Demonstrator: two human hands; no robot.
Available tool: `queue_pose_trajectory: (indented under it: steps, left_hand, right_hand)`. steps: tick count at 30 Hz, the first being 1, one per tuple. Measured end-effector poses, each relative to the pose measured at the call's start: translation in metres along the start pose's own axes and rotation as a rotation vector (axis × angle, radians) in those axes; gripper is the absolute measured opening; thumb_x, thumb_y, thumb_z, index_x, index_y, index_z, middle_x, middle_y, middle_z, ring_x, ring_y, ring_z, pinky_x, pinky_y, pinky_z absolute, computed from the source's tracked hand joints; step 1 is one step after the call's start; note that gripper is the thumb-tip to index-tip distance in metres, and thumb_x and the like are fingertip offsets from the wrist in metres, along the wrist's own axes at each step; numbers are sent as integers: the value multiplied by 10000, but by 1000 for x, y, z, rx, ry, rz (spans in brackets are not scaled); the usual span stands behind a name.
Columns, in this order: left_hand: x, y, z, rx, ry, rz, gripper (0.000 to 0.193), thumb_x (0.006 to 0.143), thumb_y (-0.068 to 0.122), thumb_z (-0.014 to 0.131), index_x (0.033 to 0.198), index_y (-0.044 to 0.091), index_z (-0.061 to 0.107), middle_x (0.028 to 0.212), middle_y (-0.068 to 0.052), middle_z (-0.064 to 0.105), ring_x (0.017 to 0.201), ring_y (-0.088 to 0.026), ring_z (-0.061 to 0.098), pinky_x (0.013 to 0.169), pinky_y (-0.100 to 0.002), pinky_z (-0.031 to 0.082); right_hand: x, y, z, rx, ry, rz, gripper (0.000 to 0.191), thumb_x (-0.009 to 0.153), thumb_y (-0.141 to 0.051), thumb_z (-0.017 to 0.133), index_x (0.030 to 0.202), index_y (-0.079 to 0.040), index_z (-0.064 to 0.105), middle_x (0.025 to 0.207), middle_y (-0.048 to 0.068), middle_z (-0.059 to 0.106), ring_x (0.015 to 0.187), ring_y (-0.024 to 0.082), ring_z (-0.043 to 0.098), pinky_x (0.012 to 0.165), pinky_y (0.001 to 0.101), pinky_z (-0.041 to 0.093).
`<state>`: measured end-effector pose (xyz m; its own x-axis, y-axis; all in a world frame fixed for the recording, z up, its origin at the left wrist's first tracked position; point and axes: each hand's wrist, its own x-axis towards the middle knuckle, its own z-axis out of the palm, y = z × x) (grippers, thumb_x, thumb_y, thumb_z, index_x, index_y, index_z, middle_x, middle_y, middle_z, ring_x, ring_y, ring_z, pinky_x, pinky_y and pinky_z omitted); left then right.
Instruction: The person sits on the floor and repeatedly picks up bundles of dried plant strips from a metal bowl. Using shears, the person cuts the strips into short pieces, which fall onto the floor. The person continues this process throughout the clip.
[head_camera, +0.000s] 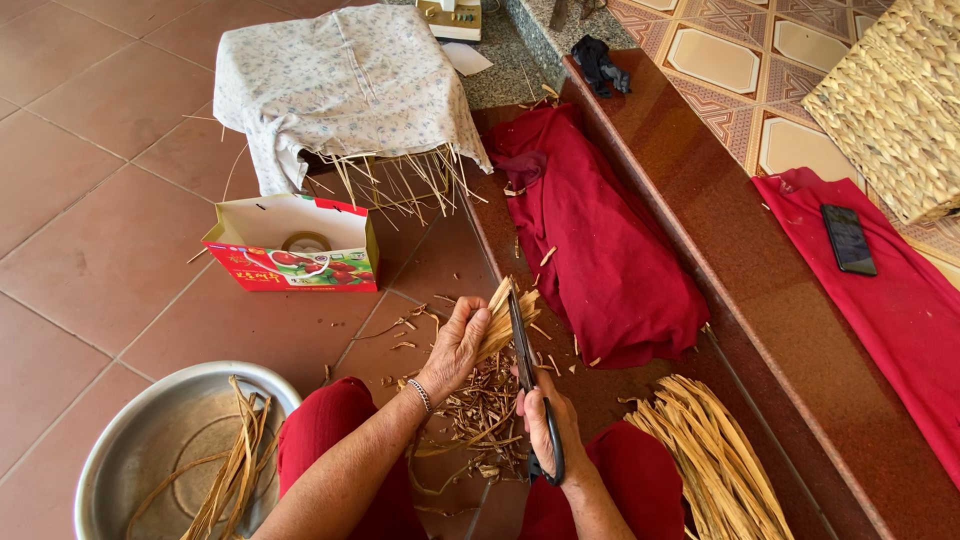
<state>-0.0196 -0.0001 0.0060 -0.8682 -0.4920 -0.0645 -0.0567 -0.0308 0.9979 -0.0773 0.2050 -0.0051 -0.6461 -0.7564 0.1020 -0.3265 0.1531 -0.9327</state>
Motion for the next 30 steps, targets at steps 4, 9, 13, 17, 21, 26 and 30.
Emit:
queue_pose_trajectory:
  steps: [4,9,13,17,21,26,30]
  left_hand:
    - [-1,3,3,113,59,160,247,1052,330,532,1171,115,517,832,-14,607,673,-107,569,587,-291,508]
    - [1,-3,1,190,74,147,229,1055,315,558,1139,106,522,803,-55,624,695,-129,582,632,-308,521]
    - [0,-8,2,210,79,254,219,1055,301,579,1109,95,530,859,-50,666,794,-127,632,720,-304,546]
    - [0,-10,2,192,84,276,204,1056,286,587,1093,91,540,863,-59,668,798,-135,627,727,-306,548]
    - [0,-8,3,188,96,285,191,1062,275,585,1080,89,552,852,-58,675,782,-125,622,714,-305,546]
    - [-2,3,3,67,36,2,200,1059,301,535,1124,113,527,883,-71,651,674,-139,583,566,-308,512]
    - [0,10,-10,-199,-49,-29,412,992,389,545,1304,135,459,1076,-52,676,755,-87,628,539,-256,518]
  right_hand:
    - [3,0,5,-14,27,-25,731,1019,-631,259,1377,-73,567,711,6,597,529,77,550,464,266,480]
    - [6,-1,9,2,44,25,707,1022,-607,270,1336,-58,586,673,15,565,506,92,523,455,284,445]
    - [8,0,10,-9,70,-4,681,1034,-591,272,1271,-47,607,619,7,537,494,100,519,455,295,427]
    - [9,3,9,-105,98,-71,641,1052,-580,288,1212,-50,611,571,-7,516,484,96,540,472,291,443]
    - [4,7,11,-48,108,-25,621,1062,-565,298,1165,-58,642,539,-8,484,448,87,504,437,279,408]
    - [8,12,10,299,207,52,643,1015,-581,319,1144,-37,636,580,-41,480,412,59,424,341,240,366]
    - [15,11,-2,420,275,75,645,1042,-588,333,1200,-27,611,597,-38,475,434,46,413,386,206,358]
